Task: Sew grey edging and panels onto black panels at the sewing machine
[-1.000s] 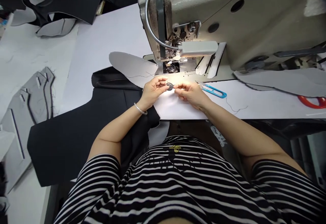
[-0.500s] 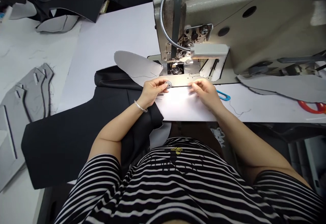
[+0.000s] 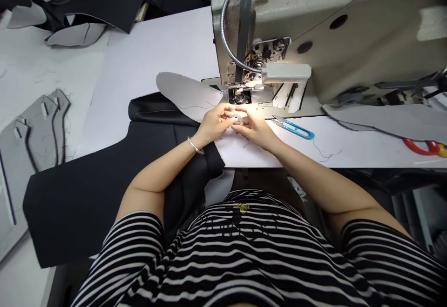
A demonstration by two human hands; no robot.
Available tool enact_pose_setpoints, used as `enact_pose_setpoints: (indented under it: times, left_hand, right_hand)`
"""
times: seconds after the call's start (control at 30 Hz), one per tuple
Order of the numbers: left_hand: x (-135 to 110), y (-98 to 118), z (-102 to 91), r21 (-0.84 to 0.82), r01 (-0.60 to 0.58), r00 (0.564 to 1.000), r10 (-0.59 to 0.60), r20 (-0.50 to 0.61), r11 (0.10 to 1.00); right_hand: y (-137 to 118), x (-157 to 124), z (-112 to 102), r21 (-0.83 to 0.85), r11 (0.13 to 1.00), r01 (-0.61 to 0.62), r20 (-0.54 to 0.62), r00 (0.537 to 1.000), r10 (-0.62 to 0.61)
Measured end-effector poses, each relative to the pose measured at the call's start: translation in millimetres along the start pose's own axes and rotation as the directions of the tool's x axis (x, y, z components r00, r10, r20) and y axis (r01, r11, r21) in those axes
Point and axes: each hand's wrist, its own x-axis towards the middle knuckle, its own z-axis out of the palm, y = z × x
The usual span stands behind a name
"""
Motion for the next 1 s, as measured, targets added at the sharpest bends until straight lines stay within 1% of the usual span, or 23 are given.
enact_pose_setpoints:
  times: [0.03,0.1,0.17,0.23,0.27,0.3,0.33,0.37,0.4,0.43,0.47,0.5,0.53,0.57,0.6,0.63,0.7,0.8,0.9,1.0]
  left_hand:
    - [1,-1,-1.1,-0.026,0.054,0.999,-0.054,0.002,0.998]
    - [4,-2,-2.9,-0.057,0.145,0.989,-0.144,0.02,0.988]
    - [8,-3,-4.0,-0.077,0.22,0.974,-0.216,0.064,0.972]
    - [14,-5,-4.9,-0.06,0.272,0.957,-0.264,0.118,0.961]
    - [18,-7,-5.4,-0.017,0.276,0.953,-0.271,0.136,0.961]
    - [22,-9,-6.0,0.059,0.254,0.955,-0.26,0.142,0.965]
    - [27,-12,-6.7,0.17,0.198,0.965,-0.223,0.137,0.965]
    - [32,-14,-7.3,0.307,0.111,0.979,-0.158,0.131,0.945]
    - [37,-18,-7.8,0.455,0.005,0.987,-0.076,0.139,0.891]
    - [41,-21,-8.1,0.591,-0.106,0.985,0.005,0.171,0.8]
    - [45,-24,-8.0,0.698,-0.207,0.973,0.067,0.223,0.686]
    - [48,-28,-7.6,0.77,-0.286,0.955,0.102,0.279,0.57]
    - [50,-31,-6.7,0.816,-0.339,0.939,0.113,0.326,0.468]
    - [51,-33,-5.6,0.845,-0.369,0.929,0.114,0.353,0.387]
    - [51,-36,-4.3,0.865,-0.38,0.925,0.118,0.361,0.327]
    - [51,-37,-2.8,0.881,-0.377,0.926,0.13,0.354,0.285]
    - [50,-40,-0.1,0.9,-0.363,0.929,0.169,0.329,0.242]
    - [51,-43,2.7,0.908,-0.359,0.928,0.192,0.321,0.217]
    - [55,-45,3.7,0.907,-0.353,0.933,0.157,0.324,0.229]
    - [59,-45,3.2,0.901,-0.337,0.941,0.13,0.312,0.275]
  right_hand:
    - [0,-2,-4,-0.095,0.995,0.011,-0.027,1.0,-0.014]
    - [0,-4,-11,-0.298,0.953,0.049,-0.034,0.998,-0.061]
    - [1,-5,-14,-0.47,0.877,0.103,0.01,0.994,-0.111]
    - [4,-2,-16,-0.625,0.767,0.144,0.068,0.989,-0.13]
    - [6,0,-17,-0.699,0.701,0.144,0.086,0.989,-0.117]
    - [8,4,-18,-0.766,0.631,0.122,0.088,0.992,-0.085]
    - [10,8,-20,-0.82,0.566,0.085,0.073,0.996,-0.044]
    - [12,14,-22,-0.858,0.512,0.041,0.046,0.999,-0.003]
    - [15,20,-25,-0.882,0.472,-0.008,0.007,1.0,0.03]
    - [17,27,-27,-0.893,0.445,-0.06,-0.041,0.998,0.053]
    - [18,34,-29,-0.896,0.43,-0.109,-0.089,0.994,0.067]
    - [19,42,-30,-0.894,0.421,-0.152,-0.133,0.988,0.075]
    - [20,49,-31,-0.89,0.415,-0.19,-0.169,0.982,0.087]
    - [19,56,-30,-0.885,0.407,-0.224,-0.198,0.975,0.105]
    - [18,62,-30,-0.882,0.4,-0.248,-0.214,0.968,0.129]
    - [17,67,-29,-0.883,0.392,-0.259,-0.215,0.964,0.153]
    - [16,75,-27,-0.89,0.374,-0.262,-0.201,0.96,0.193]
    - [16,80,-29,-0.904,0.359,-0.233,-0.167,0.964,0.205]
    - [17,80,-34,-0.914,0.351,-0.206,-0.135,0.967,0.217]
    - [17,76,-39,-0.925,0.322,-0.204,-0.135,0.965,0.224]
